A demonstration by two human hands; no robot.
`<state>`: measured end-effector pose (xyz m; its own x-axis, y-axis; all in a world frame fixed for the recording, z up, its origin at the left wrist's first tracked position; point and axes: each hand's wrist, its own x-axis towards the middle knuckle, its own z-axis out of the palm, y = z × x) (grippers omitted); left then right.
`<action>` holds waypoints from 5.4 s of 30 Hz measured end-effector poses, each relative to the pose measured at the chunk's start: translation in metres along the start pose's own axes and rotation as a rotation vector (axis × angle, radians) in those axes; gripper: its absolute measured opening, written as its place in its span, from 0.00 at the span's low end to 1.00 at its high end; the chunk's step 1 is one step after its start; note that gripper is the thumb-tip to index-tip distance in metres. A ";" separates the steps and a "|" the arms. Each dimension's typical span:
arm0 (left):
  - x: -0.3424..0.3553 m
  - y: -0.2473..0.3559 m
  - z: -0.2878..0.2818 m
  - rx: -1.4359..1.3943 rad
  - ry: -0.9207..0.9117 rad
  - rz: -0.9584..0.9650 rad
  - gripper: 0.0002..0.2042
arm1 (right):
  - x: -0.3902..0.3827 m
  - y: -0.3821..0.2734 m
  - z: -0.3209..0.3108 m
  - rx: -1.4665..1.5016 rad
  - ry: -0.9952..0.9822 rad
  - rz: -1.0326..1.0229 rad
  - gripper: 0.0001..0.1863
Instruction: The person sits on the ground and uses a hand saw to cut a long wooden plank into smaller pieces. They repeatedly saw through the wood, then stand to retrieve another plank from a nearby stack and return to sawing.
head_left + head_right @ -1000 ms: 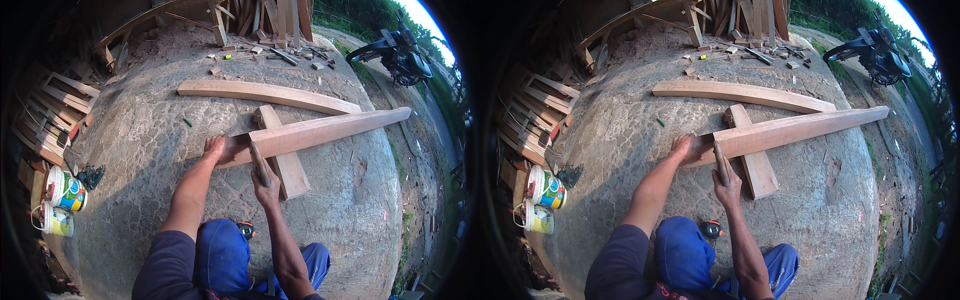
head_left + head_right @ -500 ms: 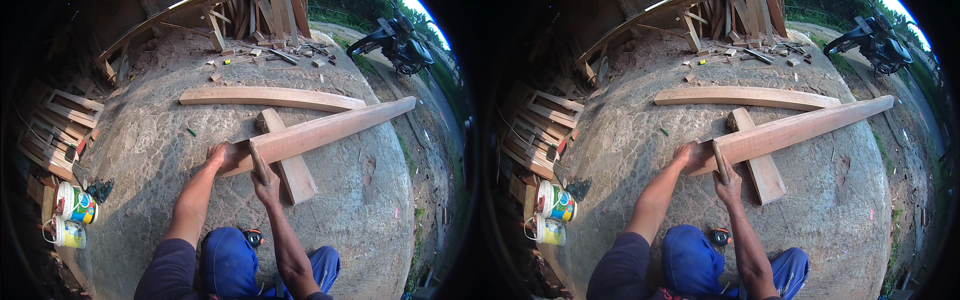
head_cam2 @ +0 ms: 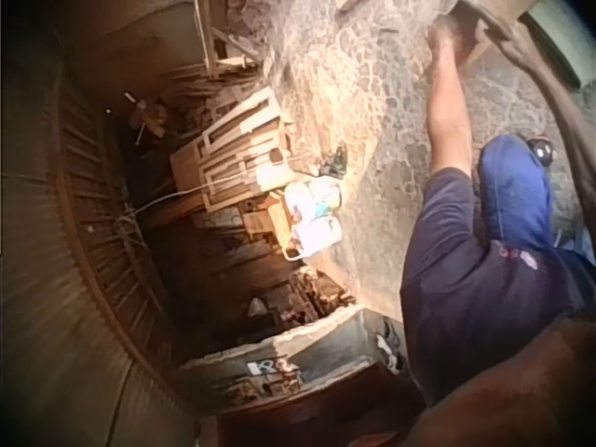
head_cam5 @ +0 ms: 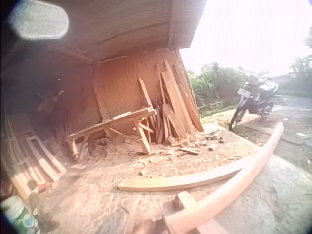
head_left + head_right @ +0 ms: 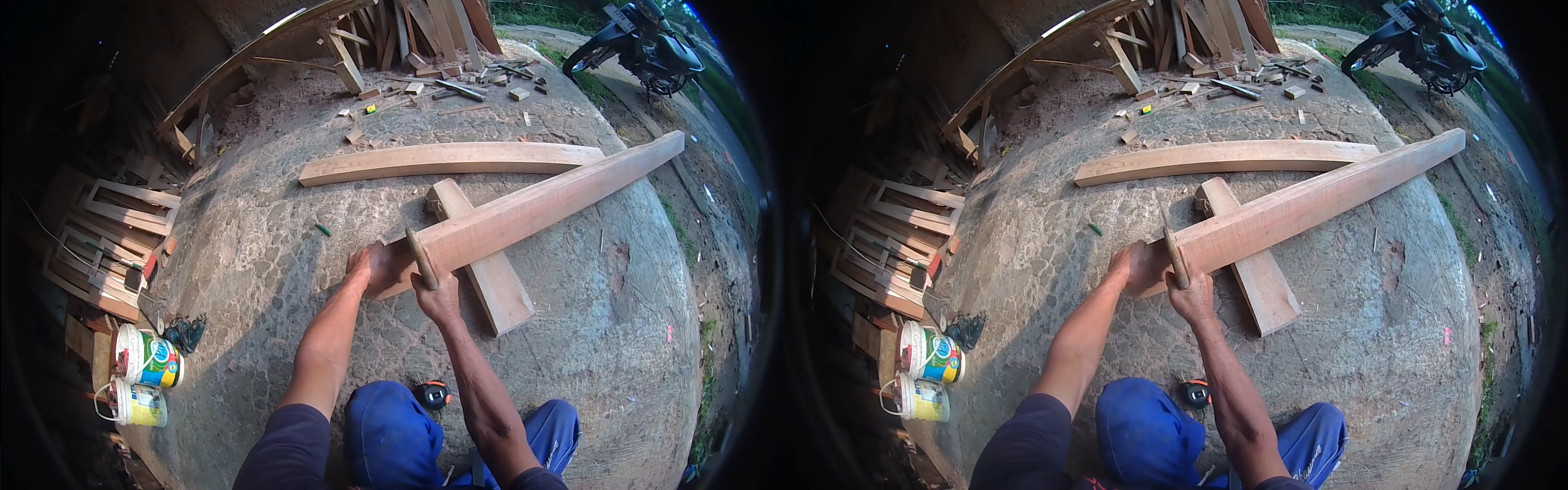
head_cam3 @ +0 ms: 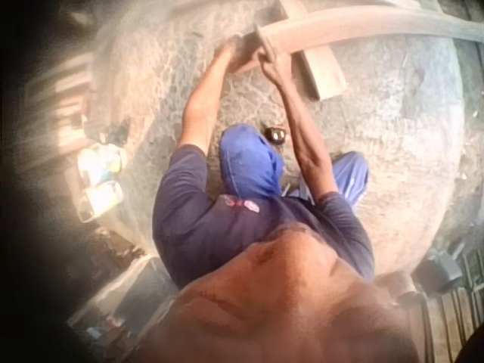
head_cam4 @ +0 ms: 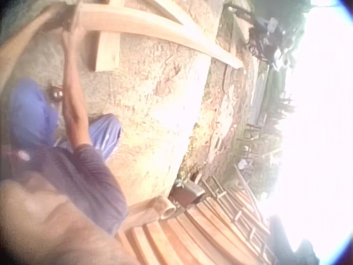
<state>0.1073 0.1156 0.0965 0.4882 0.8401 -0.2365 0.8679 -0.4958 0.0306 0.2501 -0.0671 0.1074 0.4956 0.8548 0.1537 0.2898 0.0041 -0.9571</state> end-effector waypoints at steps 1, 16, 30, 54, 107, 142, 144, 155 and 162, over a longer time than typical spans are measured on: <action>0.010 -0.004 -0.004 -0.039 -0.035 -0.004 0.34 | -0.030 0.003 -0.014 0.000 0.063 -0.055 0.36; 0.016 -0.014 0.008 0.012 0.006 0.029 0.22 | -0.016 0.017 -0.007 0.044 0.011 -0.058 0.36; 0.003 -0.013 0.020 0.087 0.187 0.125 0.24 | 0.008 0.020 0.010 0.043 0.052 -0.045 0.34; 0.046 -0.015 -0.012 -0.234 -0.154 0.066 0.50 | -0.250 0.002 -0.112 -0.059 0.015 -0.080 0.38; -0.002 0.001 0.005 -0.097 0.202 -0.006 0.21 | -0.028 0.052 0.005 0.095 0.072 -0.209 0.37; 0.001 -0.004 0.003 -0.023 0.035 0.053 0.21 | -0.049 0.060 -0.004 0.103 0.039 -0.140 0.36; 0.023 -0.007 -0.011 -0.159 -0.111 -0.019 0.30 | -0.142 0.040 -0.051 -0.088 0.011 -0.070 0.38; -0.013 0.008 0.007 -0.005 0.073 -0.047 0.21 | -0.035 0.057 0.004 0.078 0.027 -0.187 0.37; 0.002 0.011 -0.017 -0.170 -0.147 -0.116 0.34 | -0.229 -0.013 -0.115 -0.093 -0.059 -0.091 0.39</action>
<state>0.1193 0.1161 0.1127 0.3771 0.8419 -0.3859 0.9262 -0.3436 0.1554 0.2269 -0.3226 0.1126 0.4153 0.8824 0.2213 0.4069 0.0373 -0.9127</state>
